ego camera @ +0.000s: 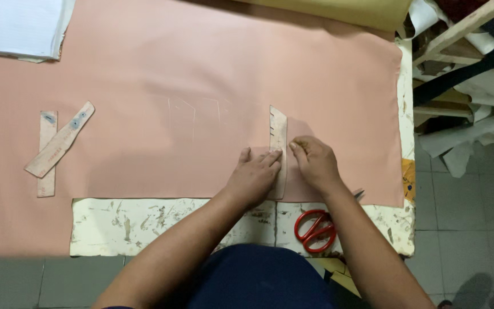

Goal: The person uses a ruler and a marking tool to draw straight lines on a large piece of pink fabric laid out on a table. They repeatedly reposition the ruler and trace along its edge to create a series of parallel lines.

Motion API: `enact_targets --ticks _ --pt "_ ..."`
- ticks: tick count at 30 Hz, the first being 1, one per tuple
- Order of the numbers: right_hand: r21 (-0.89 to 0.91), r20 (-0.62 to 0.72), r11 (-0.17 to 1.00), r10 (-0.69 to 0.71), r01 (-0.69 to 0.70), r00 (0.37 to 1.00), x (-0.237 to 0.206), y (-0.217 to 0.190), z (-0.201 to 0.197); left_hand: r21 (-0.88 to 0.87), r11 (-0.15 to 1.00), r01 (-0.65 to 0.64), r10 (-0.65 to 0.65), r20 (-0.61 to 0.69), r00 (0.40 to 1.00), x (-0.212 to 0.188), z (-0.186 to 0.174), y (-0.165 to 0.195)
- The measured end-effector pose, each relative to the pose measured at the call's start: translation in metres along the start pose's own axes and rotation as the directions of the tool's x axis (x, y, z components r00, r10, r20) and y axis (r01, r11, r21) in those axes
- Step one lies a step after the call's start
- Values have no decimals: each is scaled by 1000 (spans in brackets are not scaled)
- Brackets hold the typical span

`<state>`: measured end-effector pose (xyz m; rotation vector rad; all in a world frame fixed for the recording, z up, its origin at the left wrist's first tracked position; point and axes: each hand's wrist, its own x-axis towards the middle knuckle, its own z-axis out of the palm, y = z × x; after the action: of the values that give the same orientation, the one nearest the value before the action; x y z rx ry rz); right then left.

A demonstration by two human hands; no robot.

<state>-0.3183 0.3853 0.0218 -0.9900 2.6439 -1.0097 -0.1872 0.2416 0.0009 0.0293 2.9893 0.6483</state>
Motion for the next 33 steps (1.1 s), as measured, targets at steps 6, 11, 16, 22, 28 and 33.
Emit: enact_targets --ticks 6,11,16,22,28,33 --pt "58 140 996 61 -70 988 -89 -20 -15 -39 999 13 -12 32 999 4 -5 -5" --pt "100 127 994 35 -48 991 -113 -28 -13 -35 999 28 -25 108 994 11 -1 -13" --pt "127 116 991 36 -51 993 -115 -32 -9 -62 998 -8 11 45 999 16 1 -23" --pt "175 141 979 -131 106 981 -109 -39 9 -92 996 21 -11 104 995 13 -9 -23" --pt "68 121 986 -162 155 979 -98 -42 16 -61 998 20 -14 101 995 11 -18 -18" --pt "-107 -20 962 -256 252 967 -63 -44 21 -95 992 84 -67 166 984 19 -23 -18"
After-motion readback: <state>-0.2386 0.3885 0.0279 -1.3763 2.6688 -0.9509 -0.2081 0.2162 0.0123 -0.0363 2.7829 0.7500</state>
